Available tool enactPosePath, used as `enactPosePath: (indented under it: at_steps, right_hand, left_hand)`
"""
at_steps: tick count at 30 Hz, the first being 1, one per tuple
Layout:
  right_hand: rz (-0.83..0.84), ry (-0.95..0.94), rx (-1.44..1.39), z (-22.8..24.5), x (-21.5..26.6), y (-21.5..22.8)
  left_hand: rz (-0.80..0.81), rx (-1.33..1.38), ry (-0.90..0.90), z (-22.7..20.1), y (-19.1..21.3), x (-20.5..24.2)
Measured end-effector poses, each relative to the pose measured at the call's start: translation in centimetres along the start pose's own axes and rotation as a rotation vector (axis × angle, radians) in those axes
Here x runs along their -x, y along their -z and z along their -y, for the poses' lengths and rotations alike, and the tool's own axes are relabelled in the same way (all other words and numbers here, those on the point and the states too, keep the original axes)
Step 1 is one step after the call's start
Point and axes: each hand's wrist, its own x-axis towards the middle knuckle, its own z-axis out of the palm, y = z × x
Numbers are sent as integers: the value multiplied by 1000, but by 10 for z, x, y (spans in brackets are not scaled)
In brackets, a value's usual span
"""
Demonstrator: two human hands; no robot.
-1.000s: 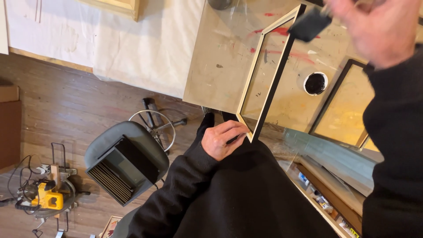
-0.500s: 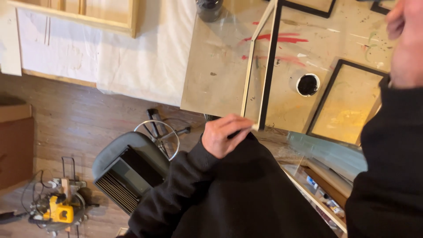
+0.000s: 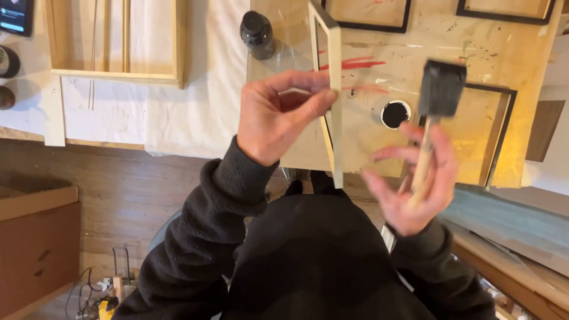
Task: Painting wooden picture frames with black paint using a foam brush.
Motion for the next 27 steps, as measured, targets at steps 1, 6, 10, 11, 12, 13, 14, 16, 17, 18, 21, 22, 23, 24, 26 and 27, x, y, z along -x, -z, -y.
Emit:
enactPosePath:
  at_steps: [1,6,10,11,12,13,14,16,17,18,21,22,23,24,26,27]
  right_hand:
    - [-2,11,-1,4,5,-3]
    - [-25,134,232,12,26,-18]
    - [-70,108,246,13,24,-24]
    - [-73,103,252,14,23,-24]
    - [-77,99,259,15,22,-24]
    - [-78,100,257,16,21,-24]
    - [-93,121,260,17,20,-23]
    - [-111,153,261,18,13,-24]
    - [-122,158,300,20,10,-23]
    - [-132,164,336,22,7,-23]
    - [-221,292,154,14,-27,-25]
    - [-225,299,157,19,-38,-25]
    - [-238,246,179,24,-48,-25]
    - [-251,192,200,29,-58,-26]
    - [-246,199,185,27,-68,-25]
    - [-230,188,161,26,-70,-26]
  left_hand:
    - [0,-2,-11,-1,1,-5]
    - [-82,141,38,-10,-2,-22]
    - [-135,184,71,-9,3,-28]
    - [-132,198,70,-9,4,-29]
    - [-129,212,70,-9,4,-30]
    - [-128,210,68,-10,5,-31]
    - [-143,217,74,-11,5,-31]
    - [-157,223,67,-12,7,-36]
    - [-155,266,65,-12,7,-39]
    - [-154,309,64,-11,6,-42]
    - [-190,388,81,-21,4,-52]
    - [-184,390,74,-20,4,-51]
    - [-210,290,41,-18,3,-49]
    - [-235,191,7,-16,3,-47]
    - [-196,106,-77,6,-16,-13]
    - [-170,16,-144,19,-25,6]
